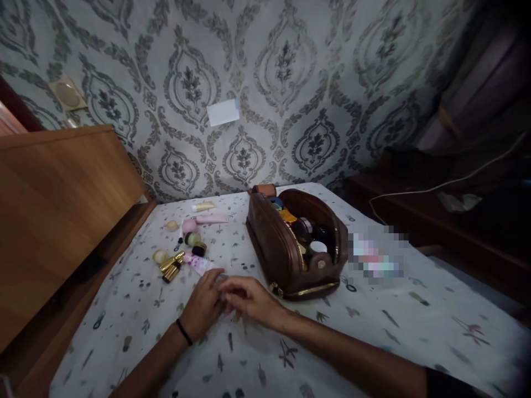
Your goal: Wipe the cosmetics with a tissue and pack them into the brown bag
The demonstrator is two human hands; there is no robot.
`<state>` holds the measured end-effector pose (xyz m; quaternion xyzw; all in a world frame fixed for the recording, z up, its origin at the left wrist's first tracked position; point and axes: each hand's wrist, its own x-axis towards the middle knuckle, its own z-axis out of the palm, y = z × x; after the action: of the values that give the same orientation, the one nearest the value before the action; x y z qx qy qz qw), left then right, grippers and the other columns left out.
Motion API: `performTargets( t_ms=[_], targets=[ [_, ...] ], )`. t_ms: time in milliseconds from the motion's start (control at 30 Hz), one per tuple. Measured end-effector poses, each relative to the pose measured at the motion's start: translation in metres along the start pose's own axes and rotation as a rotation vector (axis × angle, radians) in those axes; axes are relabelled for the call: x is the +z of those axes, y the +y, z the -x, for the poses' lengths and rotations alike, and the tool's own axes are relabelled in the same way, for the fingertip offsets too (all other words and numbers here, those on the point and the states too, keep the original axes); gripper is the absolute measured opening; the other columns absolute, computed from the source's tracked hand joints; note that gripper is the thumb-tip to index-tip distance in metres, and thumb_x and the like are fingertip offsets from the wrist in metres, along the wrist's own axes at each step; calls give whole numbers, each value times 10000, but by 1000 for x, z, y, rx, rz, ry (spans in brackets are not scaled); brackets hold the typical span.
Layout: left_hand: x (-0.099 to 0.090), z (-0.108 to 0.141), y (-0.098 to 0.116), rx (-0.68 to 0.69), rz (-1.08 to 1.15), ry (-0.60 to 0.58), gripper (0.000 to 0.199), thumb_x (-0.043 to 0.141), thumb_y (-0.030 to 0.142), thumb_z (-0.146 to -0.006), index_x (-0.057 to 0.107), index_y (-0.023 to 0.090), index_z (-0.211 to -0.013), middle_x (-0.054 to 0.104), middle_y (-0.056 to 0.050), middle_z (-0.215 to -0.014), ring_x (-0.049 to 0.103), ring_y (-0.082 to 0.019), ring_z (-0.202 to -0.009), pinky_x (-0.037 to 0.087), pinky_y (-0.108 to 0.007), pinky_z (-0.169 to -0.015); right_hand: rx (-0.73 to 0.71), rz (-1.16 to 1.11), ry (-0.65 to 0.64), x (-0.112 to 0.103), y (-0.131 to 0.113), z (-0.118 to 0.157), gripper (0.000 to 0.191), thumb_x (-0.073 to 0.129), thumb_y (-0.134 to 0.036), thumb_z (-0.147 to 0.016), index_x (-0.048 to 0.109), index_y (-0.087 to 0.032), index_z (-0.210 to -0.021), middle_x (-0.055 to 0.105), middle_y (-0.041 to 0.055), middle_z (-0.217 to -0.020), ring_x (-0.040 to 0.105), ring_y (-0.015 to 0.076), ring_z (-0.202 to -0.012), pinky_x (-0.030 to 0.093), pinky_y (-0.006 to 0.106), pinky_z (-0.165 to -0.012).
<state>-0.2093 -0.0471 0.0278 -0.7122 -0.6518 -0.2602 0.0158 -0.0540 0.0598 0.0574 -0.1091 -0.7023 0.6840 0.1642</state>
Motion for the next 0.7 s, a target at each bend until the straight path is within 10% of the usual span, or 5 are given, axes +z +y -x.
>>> performTargets(
  t_ms=[200,467,567,700],
  targets=[
    [-1,-3,3,-57,-42,34,198,428,68,-846,584,182,-803,591,-83,-867,546,-239,-844,508,-412,-776,106,-351,217,17,19,-29,249,650,-306,-713,606,-165,-914,640,-38,-625,566,93,-469,408,206,-476],
    [-15,-3,13,-105,57,140,252,409,121,-914,604,178,-1063,662,-98,-957,624,-240,-928,536,-397,-826,72,-381,299,14,34,-29,390,639,-455,-736,574,-187,-1013,625,-39,-615,545,113,-480,378,228,-475],
    [-23,-12,44,-93,302,143,257,439,243,-964,598,175,-1155,687,-115,-1068,647,-243,-1001,528,-410,-894,65,-378,339,10,38,-30,338,646,-427,-741,583,-211,-993,615,-45,-631,573,119,-549,400,226,-514],
    [-1,-12,121,13,754,-230,389,523,448,-949,570,303,-1308,661,-78,-1215,610,-246,-1171,500,-389,-992,117,-331,297,10,39,-36,279,676,-343,-714,608,-204,-946,642,-30,-622,582,128,-532,407,230,-489]
  ],
)
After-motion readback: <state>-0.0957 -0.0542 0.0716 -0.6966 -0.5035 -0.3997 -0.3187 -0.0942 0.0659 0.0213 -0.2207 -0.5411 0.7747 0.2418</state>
